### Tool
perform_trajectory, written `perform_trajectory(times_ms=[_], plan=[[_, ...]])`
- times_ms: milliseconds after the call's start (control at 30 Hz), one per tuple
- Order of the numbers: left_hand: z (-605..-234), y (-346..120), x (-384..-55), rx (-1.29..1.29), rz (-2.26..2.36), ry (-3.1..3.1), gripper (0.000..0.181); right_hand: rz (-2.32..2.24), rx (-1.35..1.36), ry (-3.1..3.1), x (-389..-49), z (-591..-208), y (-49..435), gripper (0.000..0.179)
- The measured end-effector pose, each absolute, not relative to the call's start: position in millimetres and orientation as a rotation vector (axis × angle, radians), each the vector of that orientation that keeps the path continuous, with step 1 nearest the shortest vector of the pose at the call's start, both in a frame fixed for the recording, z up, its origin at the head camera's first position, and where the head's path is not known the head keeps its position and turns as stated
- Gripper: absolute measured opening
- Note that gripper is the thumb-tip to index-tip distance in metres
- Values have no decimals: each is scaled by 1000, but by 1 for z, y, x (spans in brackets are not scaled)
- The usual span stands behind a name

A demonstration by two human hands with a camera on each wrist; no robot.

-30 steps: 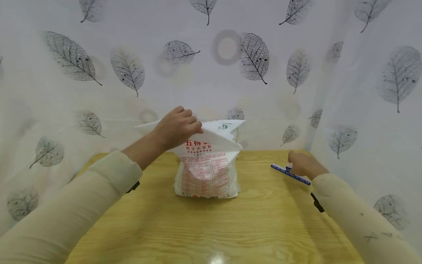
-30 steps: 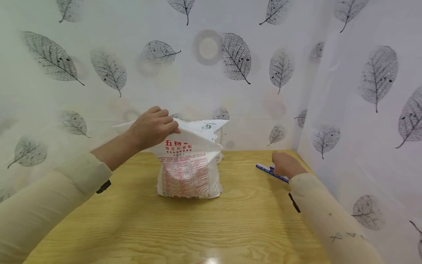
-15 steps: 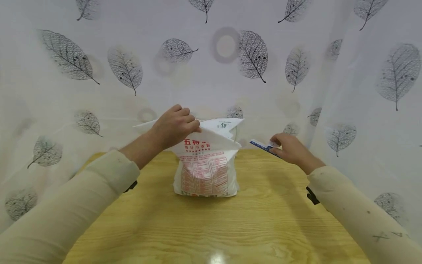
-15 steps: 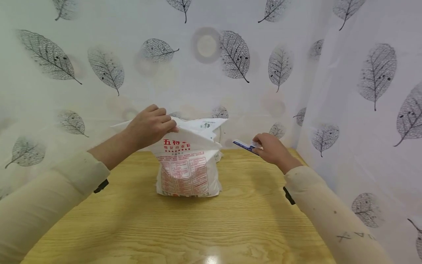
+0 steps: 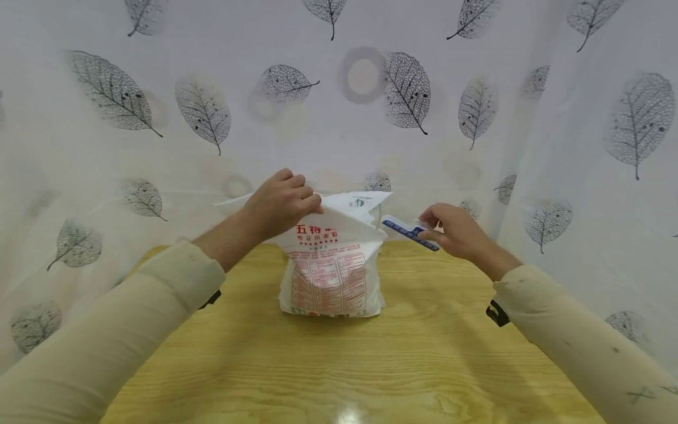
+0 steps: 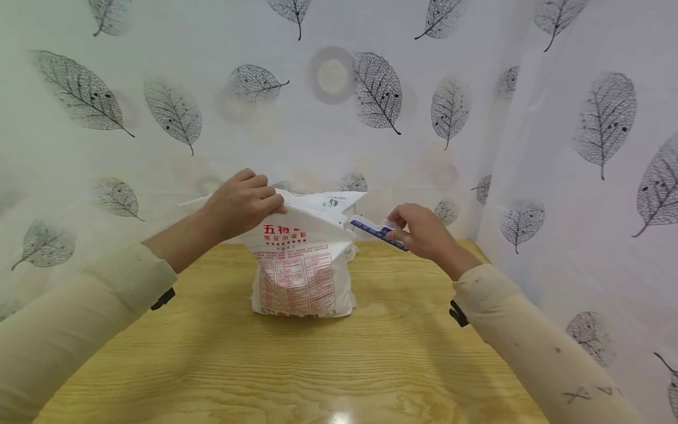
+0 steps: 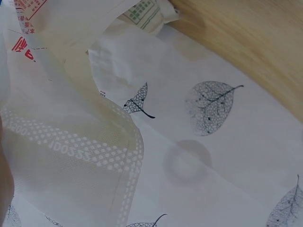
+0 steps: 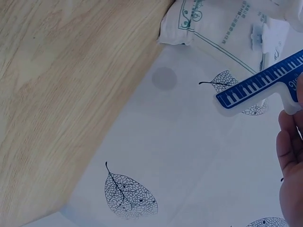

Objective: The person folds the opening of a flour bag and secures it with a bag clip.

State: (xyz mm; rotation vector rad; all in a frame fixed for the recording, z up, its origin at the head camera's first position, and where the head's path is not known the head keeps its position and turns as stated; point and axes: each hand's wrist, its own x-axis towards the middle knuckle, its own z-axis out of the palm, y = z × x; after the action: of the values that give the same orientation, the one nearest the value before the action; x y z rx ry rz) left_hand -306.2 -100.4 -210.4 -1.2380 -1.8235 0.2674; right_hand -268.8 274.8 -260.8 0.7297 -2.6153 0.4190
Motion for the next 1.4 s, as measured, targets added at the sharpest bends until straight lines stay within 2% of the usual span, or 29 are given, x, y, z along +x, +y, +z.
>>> perform_trajectory(times_ms=[400, 1400], plan=[[-210, -99, -308, -1238, 275, -1799, 29, 417, 792, -2588, -268, -257, 270, 22], [-215, -102, -308, -1282, 219, -1799, 28, 492, 948, -2436, -275, -234, 199, 25]])
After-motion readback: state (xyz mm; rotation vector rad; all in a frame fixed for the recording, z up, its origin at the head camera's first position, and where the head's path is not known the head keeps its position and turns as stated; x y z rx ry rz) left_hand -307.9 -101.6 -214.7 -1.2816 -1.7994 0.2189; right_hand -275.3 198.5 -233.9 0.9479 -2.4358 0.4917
